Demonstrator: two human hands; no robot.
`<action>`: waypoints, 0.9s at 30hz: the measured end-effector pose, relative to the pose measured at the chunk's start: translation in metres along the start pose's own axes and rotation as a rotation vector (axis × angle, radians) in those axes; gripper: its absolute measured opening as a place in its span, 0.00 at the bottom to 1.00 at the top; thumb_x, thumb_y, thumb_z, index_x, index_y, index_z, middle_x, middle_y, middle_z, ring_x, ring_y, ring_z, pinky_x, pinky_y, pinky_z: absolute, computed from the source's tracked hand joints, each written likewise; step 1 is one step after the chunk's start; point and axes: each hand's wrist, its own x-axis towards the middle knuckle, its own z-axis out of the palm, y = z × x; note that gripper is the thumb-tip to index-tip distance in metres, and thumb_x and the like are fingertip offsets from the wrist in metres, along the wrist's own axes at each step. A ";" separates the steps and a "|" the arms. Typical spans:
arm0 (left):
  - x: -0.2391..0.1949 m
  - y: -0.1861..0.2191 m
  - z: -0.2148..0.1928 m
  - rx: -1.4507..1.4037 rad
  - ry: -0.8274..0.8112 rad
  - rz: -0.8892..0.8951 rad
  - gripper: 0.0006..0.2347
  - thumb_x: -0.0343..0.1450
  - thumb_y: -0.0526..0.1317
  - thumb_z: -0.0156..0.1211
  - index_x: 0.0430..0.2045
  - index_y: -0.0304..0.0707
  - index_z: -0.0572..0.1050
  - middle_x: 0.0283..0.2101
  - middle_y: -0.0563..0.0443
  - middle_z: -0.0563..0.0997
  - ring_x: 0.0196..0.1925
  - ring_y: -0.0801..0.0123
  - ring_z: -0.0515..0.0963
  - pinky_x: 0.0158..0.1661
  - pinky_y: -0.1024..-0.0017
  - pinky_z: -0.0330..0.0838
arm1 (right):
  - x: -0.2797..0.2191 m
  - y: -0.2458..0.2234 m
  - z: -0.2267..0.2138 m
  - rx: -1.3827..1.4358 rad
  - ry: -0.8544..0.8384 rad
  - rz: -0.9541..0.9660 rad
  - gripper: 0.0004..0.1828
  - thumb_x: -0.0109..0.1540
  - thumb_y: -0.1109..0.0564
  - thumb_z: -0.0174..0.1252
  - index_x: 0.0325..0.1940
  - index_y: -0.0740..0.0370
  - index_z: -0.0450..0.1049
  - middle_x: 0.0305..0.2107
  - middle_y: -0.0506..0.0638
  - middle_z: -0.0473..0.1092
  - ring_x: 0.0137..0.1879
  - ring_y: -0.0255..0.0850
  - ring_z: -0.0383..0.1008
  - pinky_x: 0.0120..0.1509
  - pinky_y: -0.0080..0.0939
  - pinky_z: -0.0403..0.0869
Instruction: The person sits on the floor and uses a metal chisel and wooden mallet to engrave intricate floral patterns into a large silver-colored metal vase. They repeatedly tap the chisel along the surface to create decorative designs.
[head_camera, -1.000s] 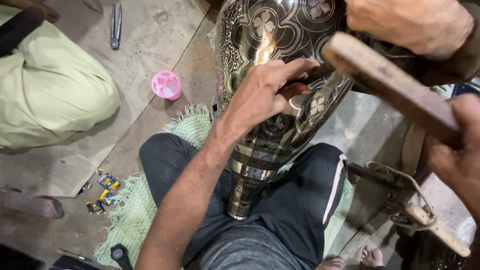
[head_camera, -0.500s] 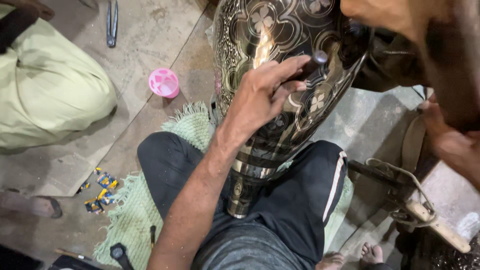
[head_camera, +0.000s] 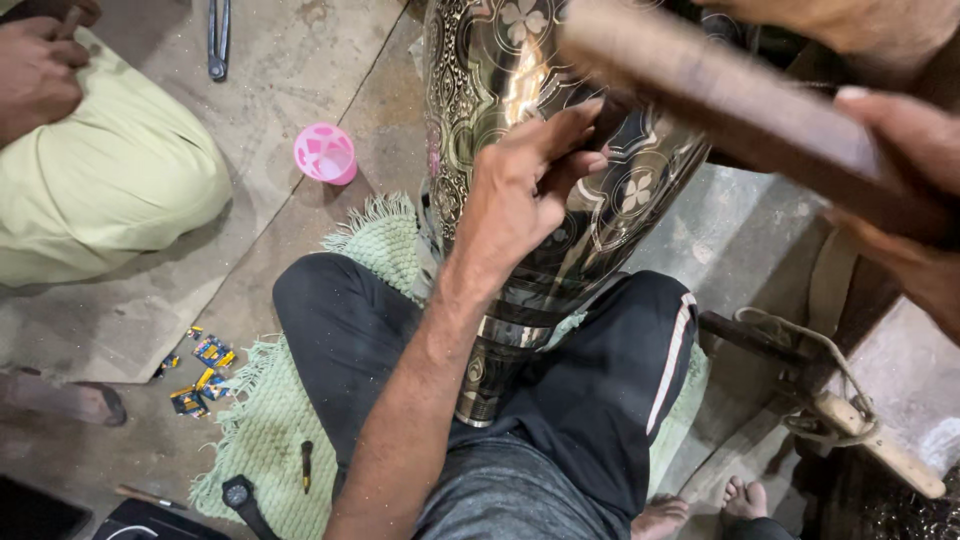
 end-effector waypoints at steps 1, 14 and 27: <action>0.001 0.001 0.001 0.018 0.008 -0.006 0.16 0.75 0.38 0.66 0.59 0.43 0.75 0.43 0.46 0.86 0.40 0.71 0.87 0.37 0.75 0.85 | 0.001 0.000 -0.001 -0.001 0.001 -0.005 0.21 0.66 0.60 0.59 0.61 0.69 0.67 0.42 0.61 0.70 0.44 0.49 0.75 0.53 0.47 0.74; -0.013 0.015 0.011 -0.114 0.156 -0.054 0.17 0.75 0.37 0.67 0.59 0.44 0.74 0.44 0.49 0.86 0.40 0.75 0.85 0.35 0.79 0.84 | 0.008 0.006 0.003 -0.002 -0.017 -0.055 0.21 0.64 0.60 0.60 0.59 0.70 0.67 0.40 0.61 0.70 0.43 0.49 0.75 0.51 0.47 0.74; -0.020 0.013 0.010 -0.204 0.326 -0.103 0.16 0.78 0.37 0.64 0.61 0.42 0.71 0.48 0.47 0.86 0.50 0.68 0.89 0.46 0.73 0.88 | 0.018 0.015 0.003 -0.025 -0.033 -0.061 0.21 0.63 0.61 0.62 0.58 0.70 0.68 0.39 0.61 0.70 0.42 0.49 0.75 0.49 0.46 0.74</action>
